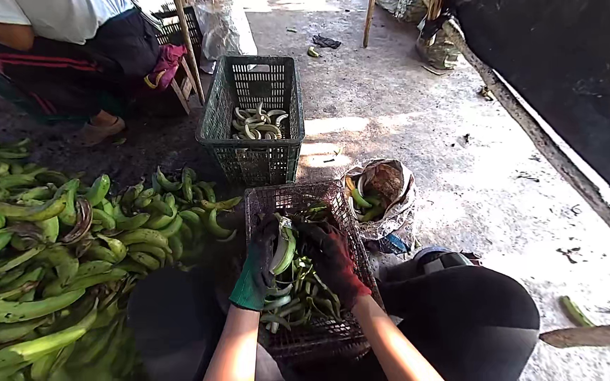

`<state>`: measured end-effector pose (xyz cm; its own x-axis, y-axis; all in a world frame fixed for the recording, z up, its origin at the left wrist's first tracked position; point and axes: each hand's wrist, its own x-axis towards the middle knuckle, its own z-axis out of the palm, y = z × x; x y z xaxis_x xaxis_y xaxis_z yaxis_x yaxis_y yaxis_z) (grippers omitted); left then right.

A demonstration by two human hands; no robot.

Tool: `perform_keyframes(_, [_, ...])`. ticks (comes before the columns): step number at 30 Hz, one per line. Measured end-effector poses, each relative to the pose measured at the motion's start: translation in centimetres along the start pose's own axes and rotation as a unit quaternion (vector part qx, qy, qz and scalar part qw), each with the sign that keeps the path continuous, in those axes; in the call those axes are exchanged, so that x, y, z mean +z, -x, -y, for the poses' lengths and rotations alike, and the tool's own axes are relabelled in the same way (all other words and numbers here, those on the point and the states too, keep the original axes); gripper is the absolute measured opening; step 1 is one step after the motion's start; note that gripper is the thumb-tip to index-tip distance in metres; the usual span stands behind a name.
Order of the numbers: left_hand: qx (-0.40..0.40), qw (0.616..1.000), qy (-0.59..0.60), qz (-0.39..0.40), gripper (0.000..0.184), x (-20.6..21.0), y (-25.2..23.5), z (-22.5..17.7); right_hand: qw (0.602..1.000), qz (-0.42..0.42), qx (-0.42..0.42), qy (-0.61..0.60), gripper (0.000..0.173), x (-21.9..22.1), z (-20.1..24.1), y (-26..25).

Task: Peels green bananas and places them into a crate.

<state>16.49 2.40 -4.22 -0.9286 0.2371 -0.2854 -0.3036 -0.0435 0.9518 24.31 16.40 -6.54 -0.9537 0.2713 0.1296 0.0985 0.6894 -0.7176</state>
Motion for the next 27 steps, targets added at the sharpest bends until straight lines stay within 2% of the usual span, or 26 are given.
perform_keyframes(2, [0.012,1.000,-0.001,0.007,0.028,-0.5,-0.3,0.4,1.000,-0.012,-0.016,-0.002,0.038,0.3,0.3,0.6])
perform_keyframes(5, [0.018,0.990,-0.025,0.134,0.025,-1.4,0.5,0.3,0.998,0.052,0.026,0.017,0.037,-0.8,-0.3,-1.7])
perform_keyframes(7, [0.026,0.984,-0.013,0.177,0.023,-1.5,1.1,0.1,0.992,0.105,0.067,-0.004,0.036,-1.2,-1.7,-3.5])
perform_keyframes(9, [0.032,0.989,0.028,0.144,0.036,-1.7,0.5,0.1,0.990,0.086,0.087,-0.070,0.038,-1.2,-2.0,-3.7])
perform_keyframes(11, [0.012,0.986,0.162,0.048,0.033,-1.3,-0.3,0.7,0.997,0.024,0.042,-0.067,0.039,-0.2,-0.9,-1.8])
perform_keyframes(12, [0.005,0.969,0.246,0.008,0.030,-1.0,-0.9,1.1,0.999,-0.014,-0.001,-0.047,0.039,0.9,-0.2,-0.3])
perform_keyframes(14, [-0.025,0.924,0.381,-0.022,0.035,-0.8,-1.7,1.4,0.993,-0.097,-0.071,-0.014,0.034,3.3,0.7,2.5])
perform_keyframes(16, [-0.061,0.905,0.420,-0.021,0.038,-0.5,-1.5,1.6,0.985,-0.141,-0.097,0.005,0.032,3.8,0.9,3.1])
perform_keyframes(19, [-0.072,0.925,0.371,0.036,0.037,-0.2,0.2,2.3,0.995,-0.078,-0.064,0.021,0.033,1.8,1.4,1.9])
perform_keyframes(22, [-0.051,0.928,0.368,0.008,0.037,-0.2,-0.8,1.8,0.989,-0.098,-0.102,0.048,0.034,1.6,1.6,2.0])
perform_keyframes(24, [0.000,0.975,0.216,-0.042,0.027,-0.2,-1.0,2.1,0.990,-0.096,-0.087,0.064,0.034,1.6,1.7,2.1])
perform_keyframes(25, [0.017,0.994,0.099,-0.050,0.029,-0.2,-0.3,2.0,0.996,-0.058,-0.049,0.053,0.036,1.2,2.1,1.7])
perform_keyframes(26, [0.020,0.999,-0.020,-0.037,0.035,-0.3,0.5,1.7,0.999,-0.006,0.002,0.039,0.037,0.7,2.5,1.0])
perform_keyframes(27, [0.016,0.996,-0.091,-0.016,0.038,-0.5,1.0,1.4,0.997,0.053,0.048,0.019,0.038,0.2,2.7,0.0])
